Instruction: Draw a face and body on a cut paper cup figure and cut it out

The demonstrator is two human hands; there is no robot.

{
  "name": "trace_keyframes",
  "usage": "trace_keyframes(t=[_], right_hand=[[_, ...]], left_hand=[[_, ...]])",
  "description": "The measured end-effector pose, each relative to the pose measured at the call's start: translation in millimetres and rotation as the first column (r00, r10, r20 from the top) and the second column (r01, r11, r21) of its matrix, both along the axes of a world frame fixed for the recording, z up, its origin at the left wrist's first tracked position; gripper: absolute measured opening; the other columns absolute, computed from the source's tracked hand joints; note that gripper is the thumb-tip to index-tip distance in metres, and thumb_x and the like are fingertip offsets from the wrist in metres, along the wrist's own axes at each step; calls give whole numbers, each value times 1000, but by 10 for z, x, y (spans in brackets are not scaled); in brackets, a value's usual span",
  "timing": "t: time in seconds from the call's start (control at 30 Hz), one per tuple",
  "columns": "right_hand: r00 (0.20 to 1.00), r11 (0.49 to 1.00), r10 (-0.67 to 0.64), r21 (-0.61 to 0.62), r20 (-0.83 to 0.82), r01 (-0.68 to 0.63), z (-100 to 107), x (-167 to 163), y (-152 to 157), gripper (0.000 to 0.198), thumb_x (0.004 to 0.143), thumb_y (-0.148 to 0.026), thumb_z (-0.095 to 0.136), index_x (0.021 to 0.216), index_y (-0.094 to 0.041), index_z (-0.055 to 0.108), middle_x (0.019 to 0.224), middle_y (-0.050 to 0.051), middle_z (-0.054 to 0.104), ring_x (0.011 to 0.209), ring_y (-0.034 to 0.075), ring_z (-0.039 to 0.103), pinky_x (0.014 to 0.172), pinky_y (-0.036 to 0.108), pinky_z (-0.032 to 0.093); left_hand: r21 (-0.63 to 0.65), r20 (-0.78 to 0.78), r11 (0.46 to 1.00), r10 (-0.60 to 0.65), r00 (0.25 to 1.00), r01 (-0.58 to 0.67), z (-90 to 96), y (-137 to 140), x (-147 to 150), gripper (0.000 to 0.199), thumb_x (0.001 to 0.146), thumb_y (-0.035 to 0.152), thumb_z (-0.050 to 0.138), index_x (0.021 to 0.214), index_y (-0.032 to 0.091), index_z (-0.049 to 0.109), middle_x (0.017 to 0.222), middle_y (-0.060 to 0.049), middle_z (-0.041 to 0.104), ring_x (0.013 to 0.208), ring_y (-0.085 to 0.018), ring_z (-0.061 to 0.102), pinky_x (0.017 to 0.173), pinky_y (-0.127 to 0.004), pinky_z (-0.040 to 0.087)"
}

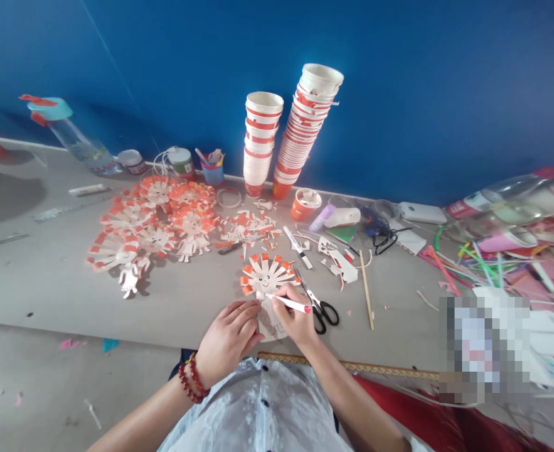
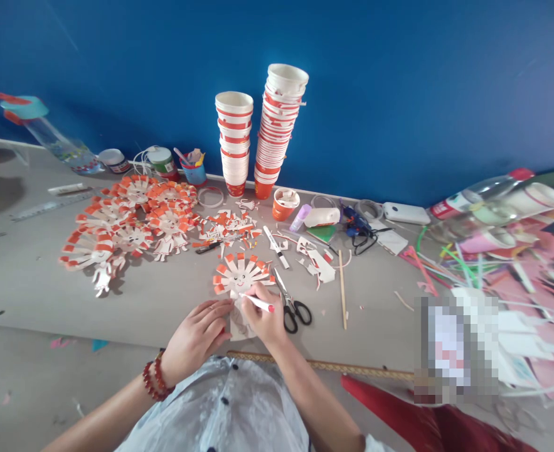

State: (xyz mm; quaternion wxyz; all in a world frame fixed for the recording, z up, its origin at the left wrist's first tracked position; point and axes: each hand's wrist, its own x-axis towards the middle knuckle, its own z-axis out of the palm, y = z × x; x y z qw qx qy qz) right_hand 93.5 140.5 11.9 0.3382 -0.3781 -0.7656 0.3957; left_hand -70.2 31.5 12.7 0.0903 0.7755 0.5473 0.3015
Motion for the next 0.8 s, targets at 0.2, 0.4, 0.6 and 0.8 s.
trace_keyframes(t=[0.2,0.4,0.6,0.8], right_hand=[[1000,1000,-5,31,-3,5,-20,2,-1,15,88,-22,54,73,-22,51,54,-6,45,46,11,39,47,23,33],[1000,999,8,38,-15,-8,-1,-1,8,16,88,-21,53,72,-22,50,54,-7,45,44,10,39,47,22,33],[1000,999,11,40,-7,-11,-7,6,0,15,88,-21,53,73,-21,50,56,-5,50,45,10,41,47,22,34],[1000,999,18,36,-20,-18,-27,17,-1,15,87,-19,53,72,-22,49,55,-5,49,45,10,41,48,22,34]], left_hand=[[11,5,1000,-1,1000,1,-3,7,2,13,99,24,52,88,18,57,122,-12,70,122,-26,62,103,-46,51],[17,7,1000,-2,1000,2,0,6,3,13,100,24,52,88,18,55,122,-12,70,122,-26,62,102,-46,51],[9,7,1000,-2,1000,2,-5,4,1,13,99,24,53,88,18,55,122,-12,69,122,-26,62,103,-46,51],[8,2,1000,-2,1000,2,-15,0,2,13,99,24,53,89,18,56,123,-12,69,122,-26,62,102,-46,51]])
